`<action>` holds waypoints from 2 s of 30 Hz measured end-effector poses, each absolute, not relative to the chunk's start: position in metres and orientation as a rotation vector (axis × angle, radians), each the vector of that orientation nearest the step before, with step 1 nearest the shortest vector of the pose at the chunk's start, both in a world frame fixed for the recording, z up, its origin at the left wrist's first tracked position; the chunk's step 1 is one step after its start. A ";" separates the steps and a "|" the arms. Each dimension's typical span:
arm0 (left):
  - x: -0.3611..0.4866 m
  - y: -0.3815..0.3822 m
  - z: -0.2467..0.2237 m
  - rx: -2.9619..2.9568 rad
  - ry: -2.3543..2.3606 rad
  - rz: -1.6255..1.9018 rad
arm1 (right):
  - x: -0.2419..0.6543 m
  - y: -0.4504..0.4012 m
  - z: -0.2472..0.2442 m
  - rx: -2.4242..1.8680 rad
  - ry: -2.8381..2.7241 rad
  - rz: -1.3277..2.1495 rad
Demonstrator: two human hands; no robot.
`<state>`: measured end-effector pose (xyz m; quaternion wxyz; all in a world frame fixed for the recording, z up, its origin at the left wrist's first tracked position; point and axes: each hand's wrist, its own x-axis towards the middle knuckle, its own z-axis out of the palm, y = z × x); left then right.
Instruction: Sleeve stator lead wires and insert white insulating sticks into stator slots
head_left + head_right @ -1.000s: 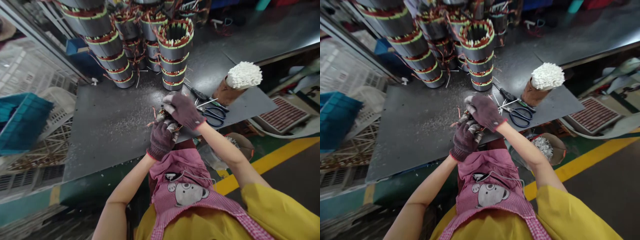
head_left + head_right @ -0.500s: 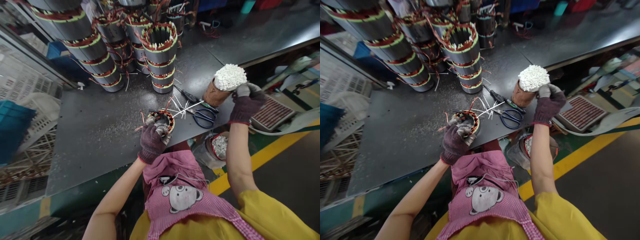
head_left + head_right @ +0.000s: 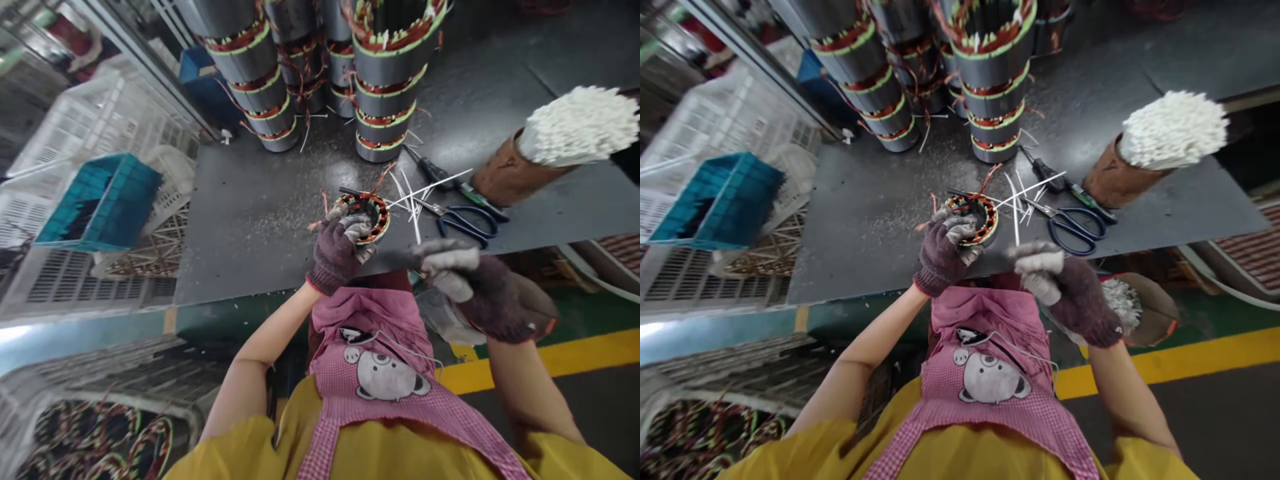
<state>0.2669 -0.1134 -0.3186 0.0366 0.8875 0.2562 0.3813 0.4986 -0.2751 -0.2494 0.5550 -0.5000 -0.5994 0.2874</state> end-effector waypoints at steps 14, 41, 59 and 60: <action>0.264 -0.118 -0.318 2.649 0.775 1.129 | 0.483 -0.272 -0.290 -1.104 -1.323 1.059; 0.283 -0.123 -0.312 2.534 0.917 1.120 | 0.464 -0.214 -0.300 -1.641 -1.390 0.504; 0.277 -0.118 -0.308 2.490 0.696 1.268 | 0.471 -0.212 -0.298 -1.704 -1.473 0.562; 0.278 -0.118 -0.308 2.491 0.741 1.215 | 0.470 -0.212 -0.296 -1.688 -1.501 0.520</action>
